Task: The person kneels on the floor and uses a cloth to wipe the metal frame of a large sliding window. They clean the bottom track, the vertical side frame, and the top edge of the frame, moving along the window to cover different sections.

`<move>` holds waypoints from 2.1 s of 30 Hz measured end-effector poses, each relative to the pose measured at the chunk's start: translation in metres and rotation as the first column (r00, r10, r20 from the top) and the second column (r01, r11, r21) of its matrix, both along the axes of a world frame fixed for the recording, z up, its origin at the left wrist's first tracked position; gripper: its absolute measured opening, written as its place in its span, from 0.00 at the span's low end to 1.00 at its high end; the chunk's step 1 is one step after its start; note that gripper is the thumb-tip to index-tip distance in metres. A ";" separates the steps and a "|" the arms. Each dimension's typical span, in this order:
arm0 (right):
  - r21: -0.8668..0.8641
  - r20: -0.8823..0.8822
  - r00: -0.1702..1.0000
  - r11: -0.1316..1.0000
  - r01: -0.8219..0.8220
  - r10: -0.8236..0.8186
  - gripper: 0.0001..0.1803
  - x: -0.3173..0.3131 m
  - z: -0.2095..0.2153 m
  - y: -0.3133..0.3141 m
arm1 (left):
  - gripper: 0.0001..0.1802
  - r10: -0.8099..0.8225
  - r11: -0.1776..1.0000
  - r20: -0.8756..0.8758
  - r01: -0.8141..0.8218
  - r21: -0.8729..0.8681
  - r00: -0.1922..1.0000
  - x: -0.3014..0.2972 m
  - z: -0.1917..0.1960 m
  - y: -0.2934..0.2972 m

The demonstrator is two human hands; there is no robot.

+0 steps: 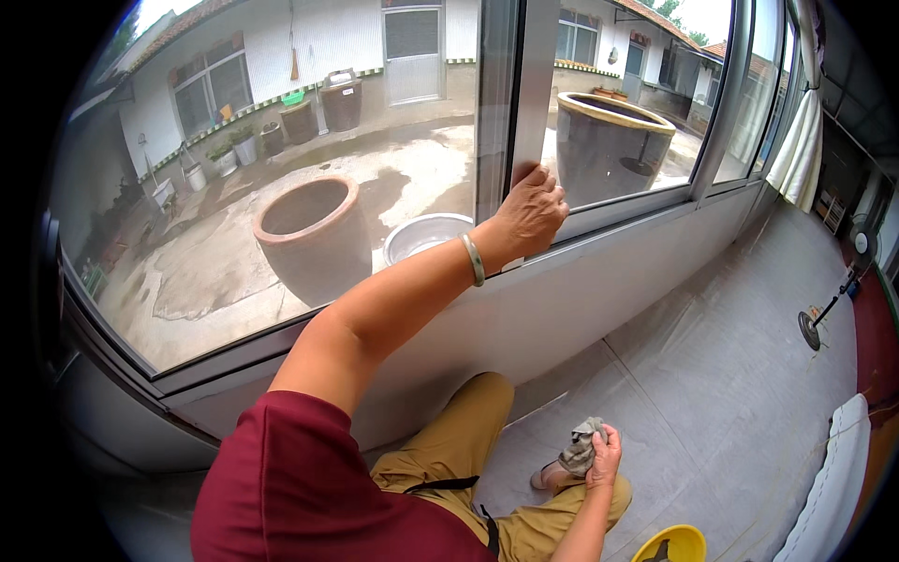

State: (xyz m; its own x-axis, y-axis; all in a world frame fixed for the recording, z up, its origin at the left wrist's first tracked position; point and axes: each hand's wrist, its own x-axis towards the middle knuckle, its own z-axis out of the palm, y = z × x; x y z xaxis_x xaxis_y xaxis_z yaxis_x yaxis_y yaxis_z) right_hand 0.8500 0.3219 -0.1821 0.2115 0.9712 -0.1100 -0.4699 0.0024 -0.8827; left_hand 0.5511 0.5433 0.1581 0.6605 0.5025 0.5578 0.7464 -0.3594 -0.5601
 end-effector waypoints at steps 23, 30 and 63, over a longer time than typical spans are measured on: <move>0.585 -0.055 0.968 0.778 0.230 -0.246 0.11 -0.212 0.213 0.186 | 0.15 0.240 0.908 0.563 -0.388 0.159 0.791 -0.264 -0.124 -0.301; 0.669 0.282 0.765 0.690 0.276 -0.579 0.13 -0.259 0.203 0.228 | 0.15 0.441 0.757 0.522 -0.615 0.222 0.730 -0.315 -0.109 -0.352; 0.598 0.797 0.062 0.800 0.051 -0.600 0.07 -0.090 0.190 0.386 | 0.17 0.557 0.597 0.485 -0.731 0.331 0.674 -0.321 -0.136 -0.338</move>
State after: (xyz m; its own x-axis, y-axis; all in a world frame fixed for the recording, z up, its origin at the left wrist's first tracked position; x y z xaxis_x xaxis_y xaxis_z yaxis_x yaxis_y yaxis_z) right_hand 0.7598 0.7075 0.0084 0.1722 0.6492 0.7409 0.8511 0.2806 -0.4437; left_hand 0.2298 0.2053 0.0226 0.0197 0.3453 0.9383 0.8247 0.5250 -0.2105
